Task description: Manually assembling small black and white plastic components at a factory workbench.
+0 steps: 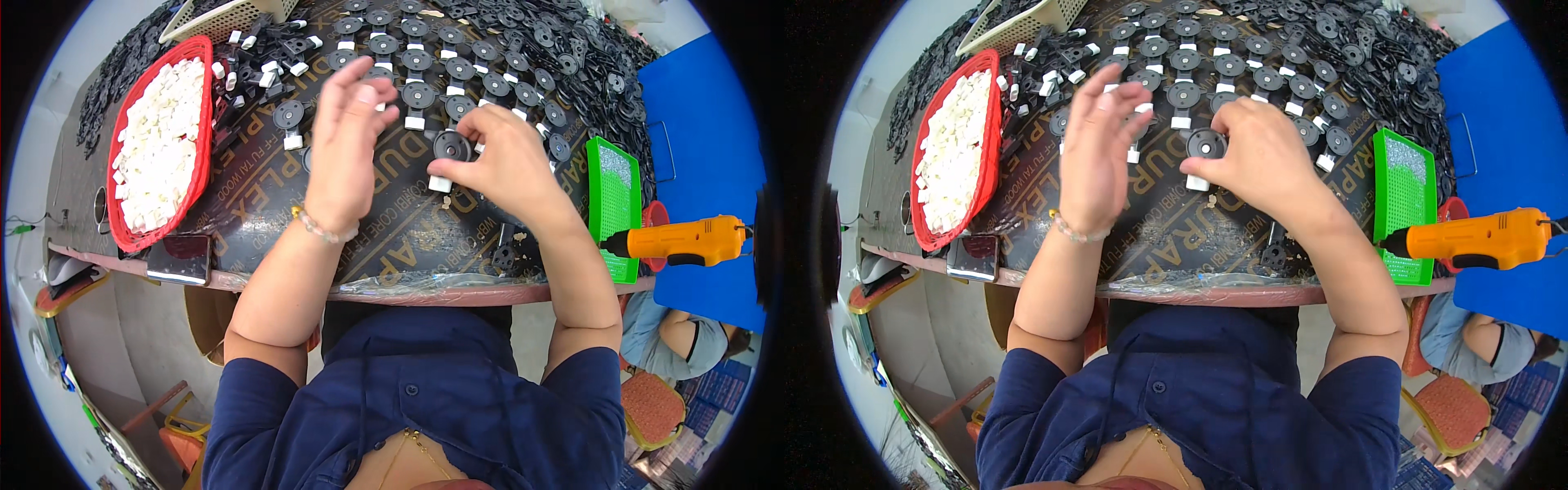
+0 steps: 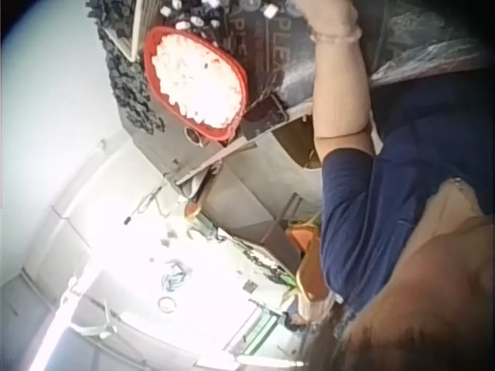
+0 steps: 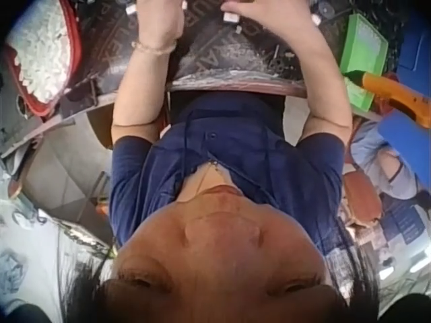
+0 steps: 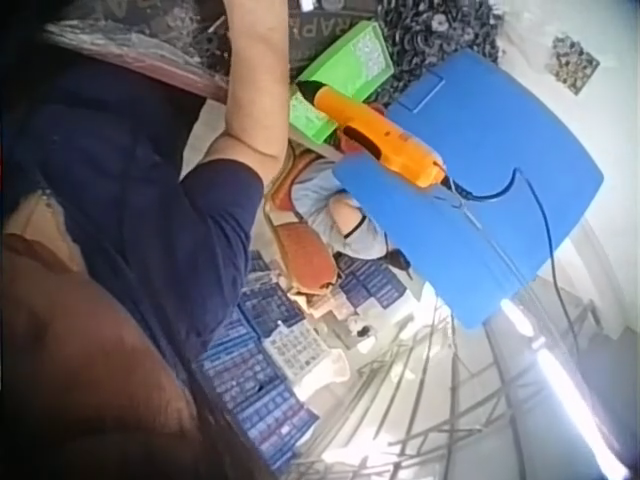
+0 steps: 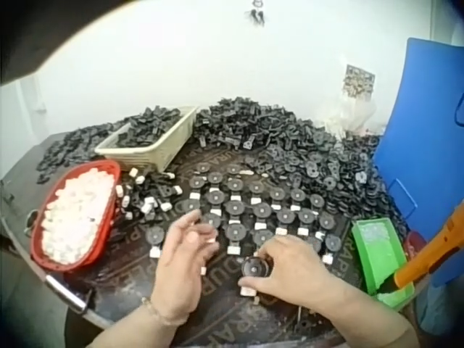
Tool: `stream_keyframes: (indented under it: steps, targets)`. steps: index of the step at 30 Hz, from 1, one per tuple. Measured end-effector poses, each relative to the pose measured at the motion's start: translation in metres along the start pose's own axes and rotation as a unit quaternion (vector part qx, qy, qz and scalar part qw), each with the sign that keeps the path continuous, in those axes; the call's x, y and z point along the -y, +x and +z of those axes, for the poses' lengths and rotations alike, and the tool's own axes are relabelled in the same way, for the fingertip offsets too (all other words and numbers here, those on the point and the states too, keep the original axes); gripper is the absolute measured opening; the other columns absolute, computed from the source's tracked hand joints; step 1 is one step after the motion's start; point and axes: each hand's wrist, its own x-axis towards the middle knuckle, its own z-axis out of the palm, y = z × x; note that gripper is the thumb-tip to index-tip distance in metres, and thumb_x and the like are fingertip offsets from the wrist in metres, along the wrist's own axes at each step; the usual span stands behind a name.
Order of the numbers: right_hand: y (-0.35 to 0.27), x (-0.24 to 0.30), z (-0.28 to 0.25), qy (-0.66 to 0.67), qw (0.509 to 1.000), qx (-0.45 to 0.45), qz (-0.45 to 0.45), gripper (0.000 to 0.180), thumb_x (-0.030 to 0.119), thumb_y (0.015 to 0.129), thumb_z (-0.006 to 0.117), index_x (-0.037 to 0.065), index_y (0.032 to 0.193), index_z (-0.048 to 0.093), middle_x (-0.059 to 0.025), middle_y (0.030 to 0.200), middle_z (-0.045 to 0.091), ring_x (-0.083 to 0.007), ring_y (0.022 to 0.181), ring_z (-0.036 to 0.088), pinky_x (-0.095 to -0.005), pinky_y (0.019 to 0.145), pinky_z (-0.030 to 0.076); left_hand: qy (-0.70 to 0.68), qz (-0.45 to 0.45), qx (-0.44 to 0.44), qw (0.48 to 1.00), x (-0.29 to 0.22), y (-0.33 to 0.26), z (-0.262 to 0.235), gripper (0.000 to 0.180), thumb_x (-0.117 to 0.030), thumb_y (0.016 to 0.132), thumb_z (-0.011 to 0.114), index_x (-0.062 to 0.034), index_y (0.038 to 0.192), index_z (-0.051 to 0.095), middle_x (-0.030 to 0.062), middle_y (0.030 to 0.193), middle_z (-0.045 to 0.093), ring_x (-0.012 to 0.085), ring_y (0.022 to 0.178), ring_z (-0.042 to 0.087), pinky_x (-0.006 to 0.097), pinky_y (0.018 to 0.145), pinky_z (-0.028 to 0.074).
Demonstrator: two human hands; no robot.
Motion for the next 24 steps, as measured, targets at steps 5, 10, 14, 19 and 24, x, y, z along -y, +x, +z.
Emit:
stream_keyframes:
  steps: [5,10,14,19,24]
  targets:
    - [0.001,0.004,0.032,-0.051,0.998,0.01,-0.047,0.049,0.038,0.066,0.089,-0.001,0.088,0.068,-0.0147,0.089,0.066,-0.0332,0.089,0.065,-0.0416,0.081,0.052,-0.09,0.059,-0.056,0.993,-0.004,0.009,-0.012,0.034,-0.017,0.105,0.047,-0.0038,0.137,0.048,0.0109,0.123,0.059,0.0201,0.115,0.057,0.035,0.096,0.047]
    - [0.025,0.006,0.05,-0.103,0.993,0.032,-0.046,0.051,0.042,0.068,0.087,-0.002,0.088,0.069,-0.0153,0.09,0.067,-0.0341,0.094,0.064,-0.042,0.084,0.052,-0.086,0.065,-0.066,0.992,-0.004,0.007,-0.011,0.033,-0.016,0.105,0.047,-0.0035,0.135,0.049,0.0109,0.125,0.059,0.0197,0.115,0.057,0.035,0.096,0.047]
    - [0.029,0.009,0.041,-0.125,0.989,0.062,-0.057,0.055,0.043,0.067,0.087,-0.002,0.092,0.068,-0.0148,0.092,0.067,-0.0337,0.094,0.064,-0.0414,0.085,0.052,-0.072,0.063,-0.077,0.992,0.0,0.008,-0.012,0.036,-0.018,0.105,0.047,-0.0014,0.136,0.049,0.0133,0.126,0.059,0.0218,0.117,0.057,0.036,0.097,0.047]
    - [0.001,-0.008,-0.012,-0.082,0.994,0.031,-0.063,0.046,0.024,0.069,0.087,0.004,0.101,0.061,-0.0137,0.095,0.063,-0.0349,0.095,0.062,-0.0431,0.084,0.051,-0.078,0.07,-0.058,0.993,-0.001,0.007,-0.009,0.034,-0.017,0.104,0.048,-0.0025,0.135,0.05,0.0118,0.125,0.06,0.0204,0.115,0.058,0.035,0.096,0.045]
    - [-0.07,0.003,-0.05,-0.084,0.963,0.254,0.028,0.06,0.017,0.062,0.09,0.004,0.112,0.06,-0.0143,0.107,0.059,-0.0366,0.102,0.062,-0.0435,0.088,0.051,-0.087,0.073,-0.044,0.993,-0.002,0.003,-0.008,0.035,-0.017,0.105,0.048,-0.0021,0.136,0.05,0.0131,0.127,0.061,0.021,0.116,0.058,0.035,0.097,0.046]
